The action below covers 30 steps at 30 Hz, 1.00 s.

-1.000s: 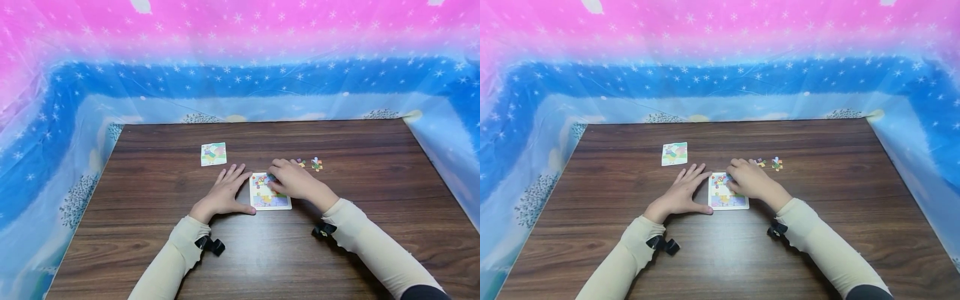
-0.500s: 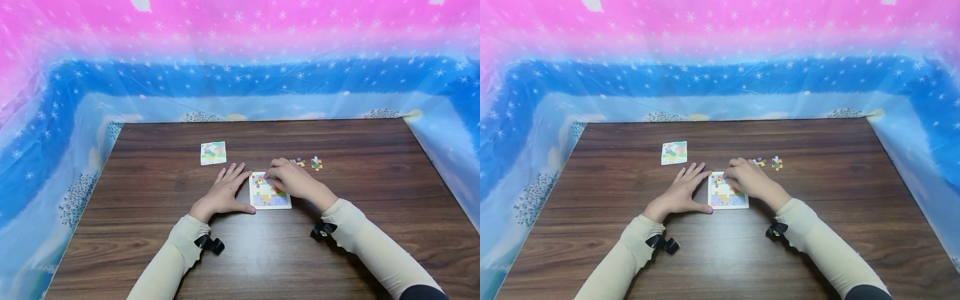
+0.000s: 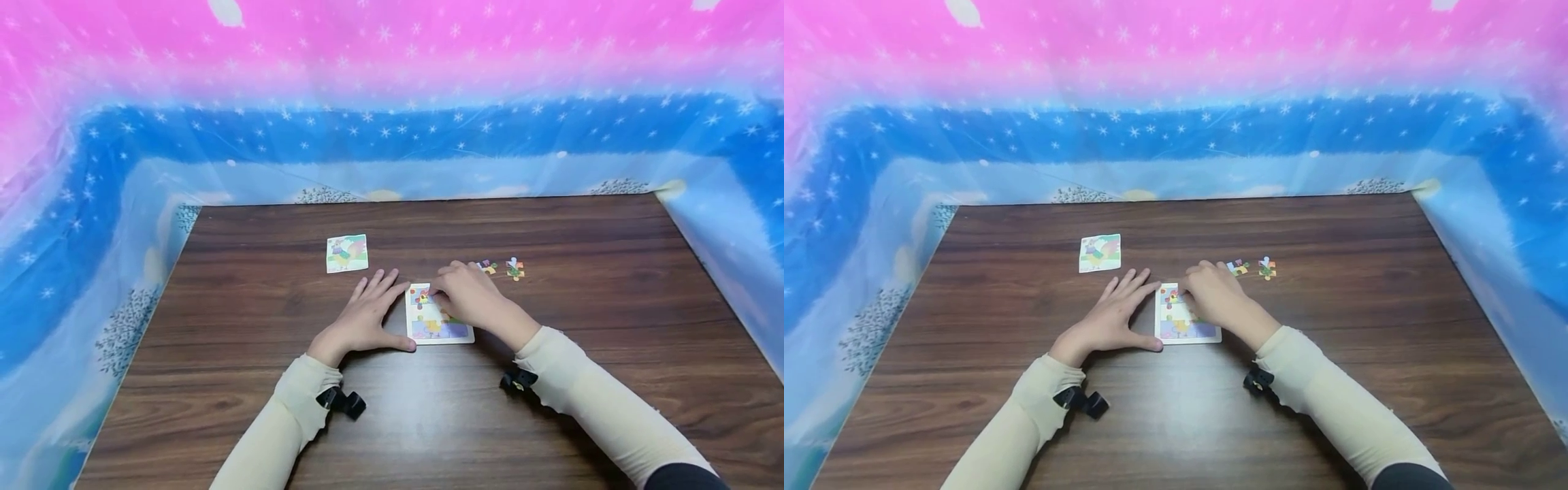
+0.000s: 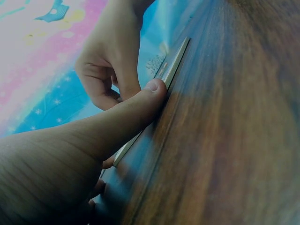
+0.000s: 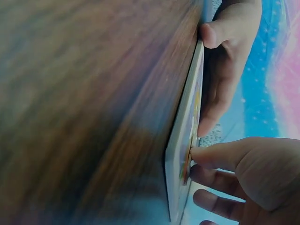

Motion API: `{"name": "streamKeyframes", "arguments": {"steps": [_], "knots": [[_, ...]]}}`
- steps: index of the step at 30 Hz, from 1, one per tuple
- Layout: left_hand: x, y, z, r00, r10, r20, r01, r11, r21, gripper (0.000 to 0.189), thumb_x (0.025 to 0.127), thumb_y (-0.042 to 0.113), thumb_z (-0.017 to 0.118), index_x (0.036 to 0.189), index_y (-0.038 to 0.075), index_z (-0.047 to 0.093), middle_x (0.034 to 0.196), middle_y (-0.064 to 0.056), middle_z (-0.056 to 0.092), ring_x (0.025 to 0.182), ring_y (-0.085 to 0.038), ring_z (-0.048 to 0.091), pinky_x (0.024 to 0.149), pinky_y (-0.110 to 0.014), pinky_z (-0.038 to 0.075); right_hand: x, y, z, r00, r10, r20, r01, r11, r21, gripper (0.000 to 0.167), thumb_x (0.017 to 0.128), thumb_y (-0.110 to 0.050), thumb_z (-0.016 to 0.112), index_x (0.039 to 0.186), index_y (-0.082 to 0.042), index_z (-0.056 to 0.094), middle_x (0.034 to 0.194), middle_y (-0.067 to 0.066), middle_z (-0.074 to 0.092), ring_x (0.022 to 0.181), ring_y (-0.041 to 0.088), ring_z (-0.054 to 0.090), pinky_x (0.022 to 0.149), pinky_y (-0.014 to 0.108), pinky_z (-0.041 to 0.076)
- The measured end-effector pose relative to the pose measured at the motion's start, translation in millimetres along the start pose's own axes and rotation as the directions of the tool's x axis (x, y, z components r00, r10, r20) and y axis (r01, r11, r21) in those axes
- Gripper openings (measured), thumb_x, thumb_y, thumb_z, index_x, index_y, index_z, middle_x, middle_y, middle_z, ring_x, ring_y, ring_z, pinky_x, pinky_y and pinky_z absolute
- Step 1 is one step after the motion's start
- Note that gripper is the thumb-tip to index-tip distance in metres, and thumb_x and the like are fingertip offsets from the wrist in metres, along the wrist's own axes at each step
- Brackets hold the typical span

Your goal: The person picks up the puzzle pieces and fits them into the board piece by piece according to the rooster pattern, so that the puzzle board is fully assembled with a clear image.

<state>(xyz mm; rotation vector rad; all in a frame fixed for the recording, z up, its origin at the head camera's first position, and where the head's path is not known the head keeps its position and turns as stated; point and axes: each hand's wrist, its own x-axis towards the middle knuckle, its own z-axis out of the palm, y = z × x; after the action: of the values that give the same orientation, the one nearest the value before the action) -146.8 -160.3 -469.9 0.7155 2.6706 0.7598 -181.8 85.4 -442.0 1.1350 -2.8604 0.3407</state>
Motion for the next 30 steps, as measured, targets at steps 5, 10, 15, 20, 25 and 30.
{"name": "streamKeyframes", "arguments": {"steps": [5,10,15,20,25,30], "knots": [[0.2,0.7,0.1,1.0,0.0,-0.005,0.0,1.0,0.0,0.115,0.079,0.065,0.085,0.168,0.017,0.031,0.177,-0.01,0.01,0.163,-0.032,-0.001,0.13,-0.054,-0.003,0.9,-2,-3,1.0,-0.007,0.022,0.007,1.0,0.011,0.011,0.096,-0.006,0.075,0.09,-0.014,0.082,0.083,0.0,0.069,0.077,0.021,0.06,0.069,0.04,0.049],[-1.4,0.4,0.9,1.0,-0.003,0.003,0.003,1.0,0.005,0.115,0.079,0.066,0.085,0.168,0.017,0.031,0.177,-0.01,0.01,0.163,-0.032,-0.001,0.13,-0.055,-0.002,0.3,-2,-3,0.998,-0.028,0.059,0.026,0.999,0.027,0.009,0.097,-0.009,0.075,0.101,-0.011,0.083,0.095,0.003,0.074,0.091,0.025,0.067,0.081,0.046,0.056],[-0.3,0.0,-0.2,1.0,0.0,0.008,0.0,1.0,0.008,0.115,0.08,0.065,0.085,0.169,0.017,0.03,0.177,-0.01,0.01,0.163,-0.032,-0.001,0.13,-0.055,-0.003,0.7,-3,-6,0.996,-0.016,0.083,0.014,1.0,0.027,0.011,0.098,-0.011,0.076,0.106,-0.011,0.083,0.099,0.004,0.074,0.095,0.027,0.067,0.082,0.048,0.056],[-0.6,-1.0,-4.6,1.0,-0.005,0.003,0.005,1.0,-0.002,0.114,0.08,0.063,0.086,0.169,0.017,0.03,0.177,-0.009,0.009,0.163,-0.032,-0.002,0.13,-0.055,-0.003,6.7,1,-6,0.997,-0.021,0.077,0.017,0.998,0.055,0.011,0.098,-0.011,0.075,0.105,-0.01,0.083,0.1,0.004,0.075,0.094,0.027,0.067,0.08,0.044,0.057],[-1.1,-0.4,-2.1,1.0,-0.008,0.005,0.008,1.0,-0.014,0.115,0.08,0.063,0.086,0.169,0.018,0.029,0.177,-0.009,0.009,0.163,-0.032,-0.002,0.13,-0.054,-0.003,4.8,21,-4,0.999,-0.029,0.021,0.025,0.982,0.188,0.012,0.1,-0.013,0.073,0.106,-0.011,0.083,0.1,0.001,0.073,0.092,0.023,0.064,0.08,0.044,0.054],[1.7,-0.1,1.6,1.0,0.0,-0.001,0.0,1.0,-0.001,0.116,0.079,0.064,0.086,0.169,0.017,0.03,0.177,-0.01,0.011,0.163,-0.032,-0.001,0.13,-0.054,-0.003,-9.4,56,-5,0.992,0.053,-0.112,-0.019,0.957,0.29,0.015,0.099,-0.013,0.073,0.112,-0.009,0.08,0.105,0.005,0.073,0.1,0.028,0.064,0.087,0.051,0.048]]}}
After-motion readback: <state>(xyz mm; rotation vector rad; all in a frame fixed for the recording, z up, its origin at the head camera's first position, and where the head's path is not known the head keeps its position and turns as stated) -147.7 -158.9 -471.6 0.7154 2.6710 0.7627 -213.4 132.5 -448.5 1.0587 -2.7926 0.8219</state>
